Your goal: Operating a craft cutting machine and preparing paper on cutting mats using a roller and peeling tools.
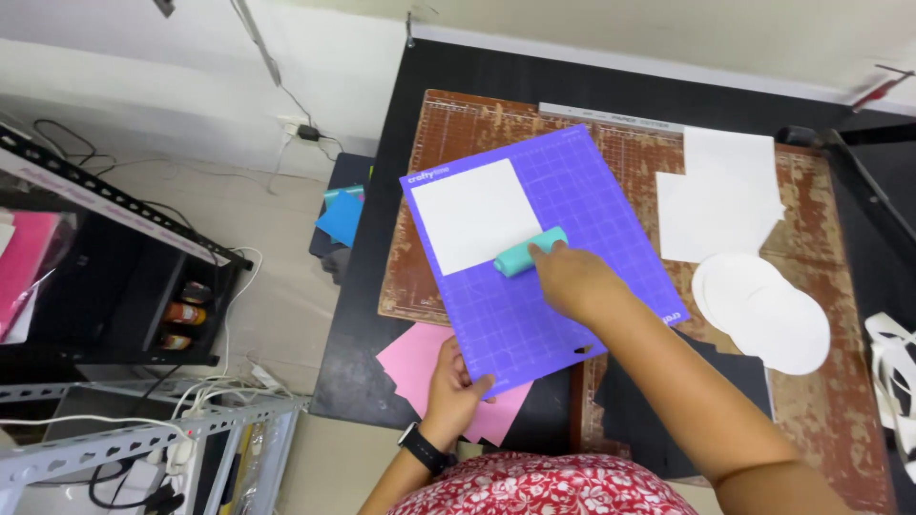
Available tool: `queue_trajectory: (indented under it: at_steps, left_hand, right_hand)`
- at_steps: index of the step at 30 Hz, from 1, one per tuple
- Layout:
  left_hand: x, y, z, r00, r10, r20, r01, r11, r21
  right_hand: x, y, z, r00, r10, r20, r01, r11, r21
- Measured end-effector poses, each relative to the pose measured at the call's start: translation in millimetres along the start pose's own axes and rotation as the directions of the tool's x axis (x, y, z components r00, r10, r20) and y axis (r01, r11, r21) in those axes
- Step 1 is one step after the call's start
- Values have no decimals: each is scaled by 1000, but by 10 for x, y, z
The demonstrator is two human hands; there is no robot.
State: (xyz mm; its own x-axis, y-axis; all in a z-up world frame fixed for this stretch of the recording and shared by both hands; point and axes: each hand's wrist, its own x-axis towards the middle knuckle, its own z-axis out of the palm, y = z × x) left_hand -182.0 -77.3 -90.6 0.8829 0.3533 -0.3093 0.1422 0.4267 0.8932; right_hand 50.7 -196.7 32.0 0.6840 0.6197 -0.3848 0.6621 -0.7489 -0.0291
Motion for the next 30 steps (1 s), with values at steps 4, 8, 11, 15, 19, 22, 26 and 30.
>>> queue_trajectory:
  at_steps: [4,8,11,15,19,22,26,30]
  left_hand:
    - [-32,160,39,996,-67,57,64,997,52]
    - [-64,240,44,992,-111,55,105,988,113]
    - [-76,233,40,994,-92,54,86,991,103]
    - [-97,296,5,994,-90,70,82,990,113]
    - [-103,312,31,989,-139,57,130,981,141]
    - [-105,272,53,991,-125,53,115,981,158]
    - [-138,360,99,991,-132,38,123,976,177]
    - [-121,317,88,993,-101,57,90,981,171]
  right_hand:
    - [657,-123,-352,973,84,217,-81,996,-26]
    - [1610,-192,-738,976,81,200,-88,996,25]
    - [1856,-240,-779,990,94,108,-91,995,-32]
    - [995,-251,-490,990,77,114,-80,997,21]
    - [185,-137,-381,965,78,250,-76,997,-19]
    - [-33,-354,-436,947,63,317,-64,998,-5]
    - [242,-702,-347,967,-60,249,82,994,-78]
    - [1073,-921,-713,964,-41,264,68,993,-95]
